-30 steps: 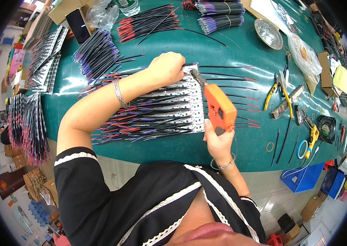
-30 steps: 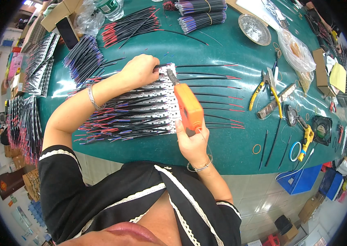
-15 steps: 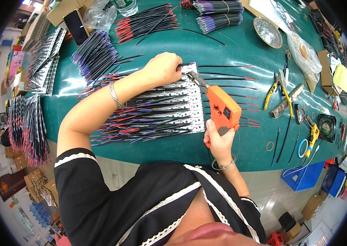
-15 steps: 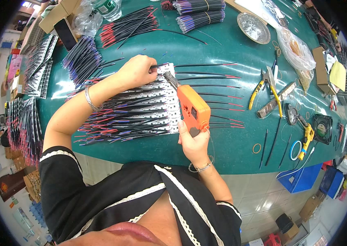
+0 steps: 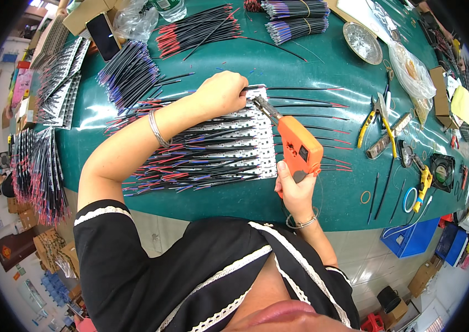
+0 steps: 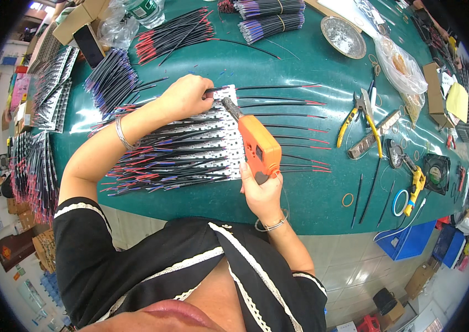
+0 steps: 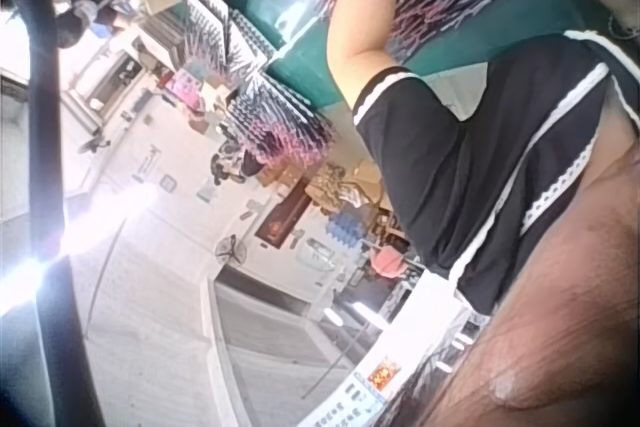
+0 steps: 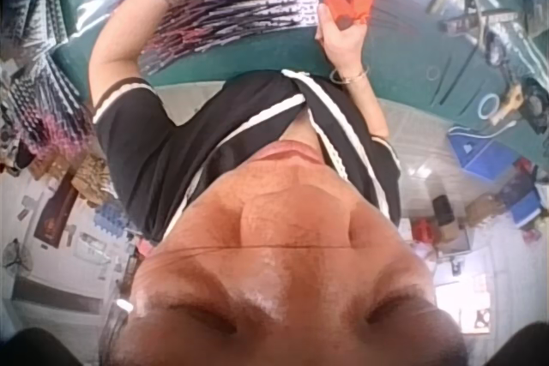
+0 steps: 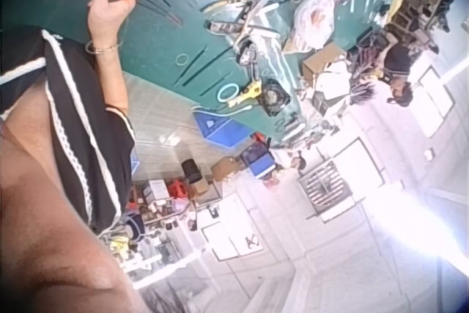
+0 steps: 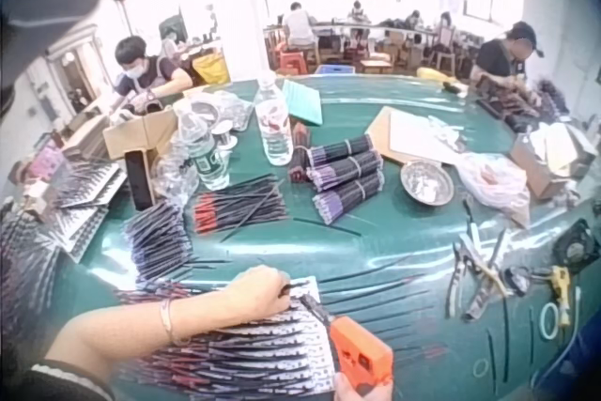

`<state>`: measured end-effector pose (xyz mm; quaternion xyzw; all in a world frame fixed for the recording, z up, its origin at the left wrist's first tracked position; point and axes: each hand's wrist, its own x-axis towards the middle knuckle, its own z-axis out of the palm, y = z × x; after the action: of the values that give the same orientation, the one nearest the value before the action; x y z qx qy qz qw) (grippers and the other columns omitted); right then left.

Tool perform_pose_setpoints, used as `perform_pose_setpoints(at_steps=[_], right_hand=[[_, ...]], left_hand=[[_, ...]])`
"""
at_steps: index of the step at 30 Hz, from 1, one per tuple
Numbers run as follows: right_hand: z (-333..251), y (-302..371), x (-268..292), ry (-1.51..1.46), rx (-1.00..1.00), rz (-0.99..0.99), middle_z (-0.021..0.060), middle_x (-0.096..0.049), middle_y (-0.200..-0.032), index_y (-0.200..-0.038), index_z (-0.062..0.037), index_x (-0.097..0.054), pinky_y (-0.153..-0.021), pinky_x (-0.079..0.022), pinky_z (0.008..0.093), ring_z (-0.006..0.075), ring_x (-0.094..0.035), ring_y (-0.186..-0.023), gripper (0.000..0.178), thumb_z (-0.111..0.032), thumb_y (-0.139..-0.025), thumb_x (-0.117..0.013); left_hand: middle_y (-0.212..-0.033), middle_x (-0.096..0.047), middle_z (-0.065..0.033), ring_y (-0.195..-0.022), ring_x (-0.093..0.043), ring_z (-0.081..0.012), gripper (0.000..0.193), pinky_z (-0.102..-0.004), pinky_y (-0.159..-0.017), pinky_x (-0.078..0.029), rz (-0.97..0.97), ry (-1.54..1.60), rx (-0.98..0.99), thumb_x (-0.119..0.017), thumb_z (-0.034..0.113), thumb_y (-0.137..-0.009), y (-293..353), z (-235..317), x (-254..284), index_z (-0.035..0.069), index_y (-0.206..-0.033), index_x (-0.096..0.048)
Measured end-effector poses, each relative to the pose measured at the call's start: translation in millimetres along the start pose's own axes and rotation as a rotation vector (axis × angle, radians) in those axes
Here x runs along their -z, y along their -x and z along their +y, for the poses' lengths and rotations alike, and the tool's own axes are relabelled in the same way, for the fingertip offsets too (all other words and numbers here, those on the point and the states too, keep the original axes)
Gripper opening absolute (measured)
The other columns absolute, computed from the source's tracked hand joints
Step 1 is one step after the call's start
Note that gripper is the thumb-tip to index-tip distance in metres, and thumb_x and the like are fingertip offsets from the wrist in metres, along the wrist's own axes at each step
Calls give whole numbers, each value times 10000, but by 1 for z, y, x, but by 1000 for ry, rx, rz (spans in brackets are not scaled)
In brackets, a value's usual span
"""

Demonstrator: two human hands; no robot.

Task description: The person aligns wires onto the terminals of circuit board strips by hand and solders them using a soldering gun. The person sets aside completed strips and solders wires onto another circuit board.

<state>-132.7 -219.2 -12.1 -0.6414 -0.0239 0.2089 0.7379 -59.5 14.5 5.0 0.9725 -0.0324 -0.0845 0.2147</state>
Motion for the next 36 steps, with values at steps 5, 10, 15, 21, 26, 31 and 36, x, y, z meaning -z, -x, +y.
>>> perform_pose_setpoints(at_steps=[5, 10, 15, 21, 26, 31, 36], right_hand=[[-2, 0, -1, 132, 112, 0, 37, -512, -634, -903, 14, -459, -359, -394, 207, 77, -469, -411, 172, -43, -800, -584], [-9, 0, 9, 12, 57, 51, 25, -484, -539, -908, 30, -489, -361, -381, 220, 86, -446, -377, 147, -77, -827, -550], [-20, -14, 18, 1, 82, 63, 28, -481, -528, -925, 38, -498, -358, -367, 227, 92, -429, -365, 166, -97, -836, -537], [-18, -30, 25, -50, 88, 2, 24, -511, -634, -931, 26, -485, -359, -385, 198, 67, -465, -403, 167, -54, -811, -570], [-23, -31, 13, -10, 116, 35, 19, -473, -518, -839, 25, -516, -357, -356, 221, 93, -440, -373, 156, -125, -830, -560], [-20, -31, 10, -40, 95, 24, 13, -481, -552, -836, 19, -513, -358, -365, 215, 92, -453, -384, 151, -119, -822, -573], [-20, -32, 10, -39, 95, 32, 17, -489, -575, -846, 24, -513, -360, -377, 217, 93, -463, -390, 147, -106, -819, -574]], left_hand=[[-670, -577, -213, -669, -576, -364, 169, -425, -650, -456, -6, -23, -5, -543, 141, -692, 0, 2, 1, -22, -711, -584], [-667, -576, -211, -666, -575, -365, 167, -425, -644, -454, -4, -30, -13, -542, 140, -694, 0, 1, 1, -22, -705, -582], [-673, -575, -216, -667, -569, -373, 168, -424, -636, -446, -2, -3, -44, -537, 137, -704, 1, -5, -2, -25, -728, -574], [-726, -565, -215, -708, -553, -377, 196, -408, -659, -434, 47, 212, -52, -508, 168, -806, 8, -9, 3, -20, -856, -533], [-870, -501, -157, -850, -501, -268, 206, -339, -720, -424, 205, 155, -172, -477, 176, -863, 6, -26, 3, 3, -920, -573], [-742, -504, -44, -670, -489, -97, 237, -256, -586, -417, -11, 401, 145, -540, 149, -826, -5, -12, 26, 15, -1014, -593], [-576, -502, 24, -525, -463, -57, 192, -216, -492, -361, 108, 414, 190, -626, 112, -750, -7, -9, 26, 9, -912, -608]])
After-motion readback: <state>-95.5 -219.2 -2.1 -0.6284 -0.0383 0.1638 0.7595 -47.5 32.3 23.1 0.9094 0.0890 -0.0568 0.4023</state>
